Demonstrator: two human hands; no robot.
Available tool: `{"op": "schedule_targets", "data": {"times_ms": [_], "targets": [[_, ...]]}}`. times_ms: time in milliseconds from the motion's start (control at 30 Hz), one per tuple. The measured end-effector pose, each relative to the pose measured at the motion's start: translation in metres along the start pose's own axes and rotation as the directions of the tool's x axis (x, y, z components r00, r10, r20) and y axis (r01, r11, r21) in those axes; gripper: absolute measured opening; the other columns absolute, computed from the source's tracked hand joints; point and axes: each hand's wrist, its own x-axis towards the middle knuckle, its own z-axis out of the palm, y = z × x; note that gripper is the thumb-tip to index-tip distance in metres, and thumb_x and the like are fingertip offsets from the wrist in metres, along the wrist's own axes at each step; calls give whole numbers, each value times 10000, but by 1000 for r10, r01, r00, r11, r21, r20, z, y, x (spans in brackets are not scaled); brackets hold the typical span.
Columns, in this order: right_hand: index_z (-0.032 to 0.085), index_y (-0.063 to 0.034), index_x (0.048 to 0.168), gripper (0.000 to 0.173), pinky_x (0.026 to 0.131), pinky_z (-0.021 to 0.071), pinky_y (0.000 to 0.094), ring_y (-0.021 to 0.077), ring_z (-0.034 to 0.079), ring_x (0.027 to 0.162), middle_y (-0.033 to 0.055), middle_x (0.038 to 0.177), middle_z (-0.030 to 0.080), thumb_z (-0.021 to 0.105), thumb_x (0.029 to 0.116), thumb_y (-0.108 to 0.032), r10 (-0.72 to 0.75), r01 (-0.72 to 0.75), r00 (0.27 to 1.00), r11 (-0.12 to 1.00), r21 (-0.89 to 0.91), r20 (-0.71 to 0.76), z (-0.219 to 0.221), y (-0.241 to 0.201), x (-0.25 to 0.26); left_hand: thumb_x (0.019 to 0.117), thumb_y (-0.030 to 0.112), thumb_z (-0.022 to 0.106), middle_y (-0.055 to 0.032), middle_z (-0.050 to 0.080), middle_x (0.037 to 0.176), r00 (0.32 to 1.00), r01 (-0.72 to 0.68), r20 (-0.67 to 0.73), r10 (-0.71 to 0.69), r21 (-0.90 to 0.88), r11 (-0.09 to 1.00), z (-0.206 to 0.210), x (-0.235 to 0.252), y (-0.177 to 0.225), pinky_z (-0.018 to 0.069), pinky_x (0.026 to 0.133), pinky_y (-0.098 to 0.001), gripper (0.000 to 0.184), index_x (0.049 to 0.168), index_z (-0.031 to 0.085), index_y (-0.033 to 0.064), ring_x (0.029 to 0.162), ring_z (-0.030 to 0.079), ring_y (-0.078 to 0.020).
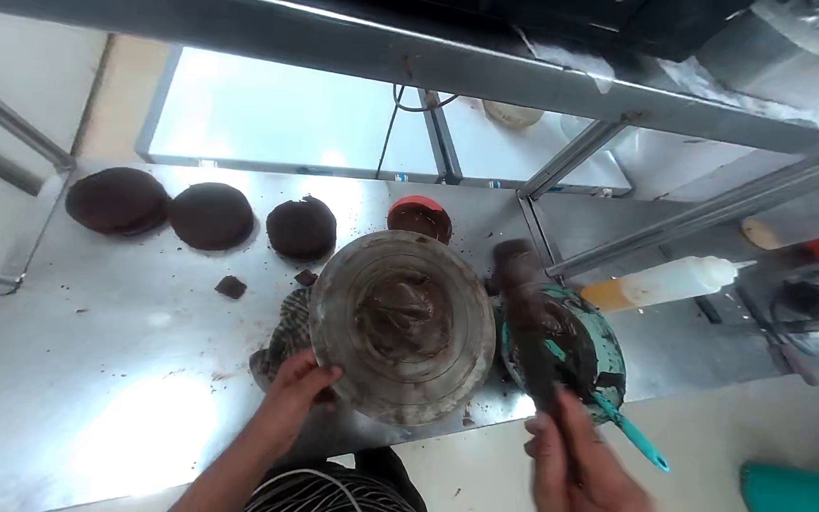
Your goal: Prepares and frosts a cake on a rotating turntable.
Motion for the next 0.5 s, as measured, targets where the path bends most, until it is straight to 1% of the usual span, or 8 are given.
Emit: {"op": "schedule_targets", "data": {"times_ms": [33, 100, 200, 300, 333, 400, 467, 500], "targets": [[696, 67, 1226, 323, 627, 603, 339, 171, 708, 695, 135, 887, 748, 581, 989, -120, -44, 44, 999, 989, -138, 2, 16, 5, -6, 935, 105, 578, -102, 715, 915, 1000, 7, 9, -6, -10, 1000, 3, -3, -3, 594, 609, -309, 151, 1056, 632, 33, 713, 696, -173], [750, 10, 1175, 314, 560, 567, 333, 193, 684, 629, 111, 788, 726, 574, 965, -142, -109, 101, 994, 949, -299, -10, 38, 17, -12, 936, 91, 600, -101, 715, 927, 999, 20, 37, -19, -39, 999, 10, -9, -8, 593, 604, -305, 146, 1066, 623, 29, 719, 697, -172], [744, 31, 1142, 293, 589, 565, 303, 196, 685, 652, 128, 798, 726, 573, 981, -144, -158, 132, 986, 938, -322, -55, 37, 15, -4, 970, 96, 628, -121, 733, 980, 986, 47, 158, -44, -16, 999, 13, -17, -16, 607, 639, -304, 181, 1134, 611, 23, 793, 727, -196], [748, 4, 1174, 310, 594, 586, 313, 164, 698, 666, 104, 838, 743, 569, 985, -164, -123, 115, 992, 959, -258, -12, 36, 23, 0, 983, 215, 677, -99, 747, 993, 953, 34, 298, -63, 99, 994, 8, -18, -19, 605, 676, -297, 235, 1143, 666, 42, 827, 729, -183], [725, 23, 1203, 321, 625, 604, 309, 144, 709, 693, 111, 890, 756, 564, 999, -165, -79, 74, 997, 977, -202, -16, 29, 24, 2, 984, 251, 676, -102, 749, 991, 957, 27, 283, -61, 122, 992, 5, -17, -17, 611, 681, -309, 258, 1135, 669, 42, 829, 733, -192], [673, 52, 1265, 350, 589, 613, 319, 120, 694, 655, 108, 896, 747, 569, 1013, -169, 27, -33, 998, 992, -122, -56, 3, 34, 10, 989, 275, 616, -100, 742, 956, 991, 34, 124, -54, 161, 986, 0, -16, -9, 624, 668, -348, 265, 1119, 638, 45, 801, 737, -210], [662, -19, 1331, 382, 521, 583, 357, 129, 661, 576, 70, 811, 732, 566, 998, -181, 136, -145, 989, 960, -241, -55, -36, 59, 17, 1013, 281, 513, -82, 722, 933, 1000, 23, -8, -22, 172, 985, -7, -8, 0, 612, 632, -341, 282, 1155, 618, 61, 750, 713, -188], [668, -62, 1343, 384, 509, 569, 416, 174, 653, 551, 72, 767, 721, 569, 989, -174, 196, -187, 981, 919, -347, -11, -55, 75, 19, 1026, 286, 467, -83, 718, 924, 999, 11, -47, -3, 170, 985, -12, -1, 4, 604, 612, -335, 308, 1181, 610, 62, 728, 704, -181]]}}
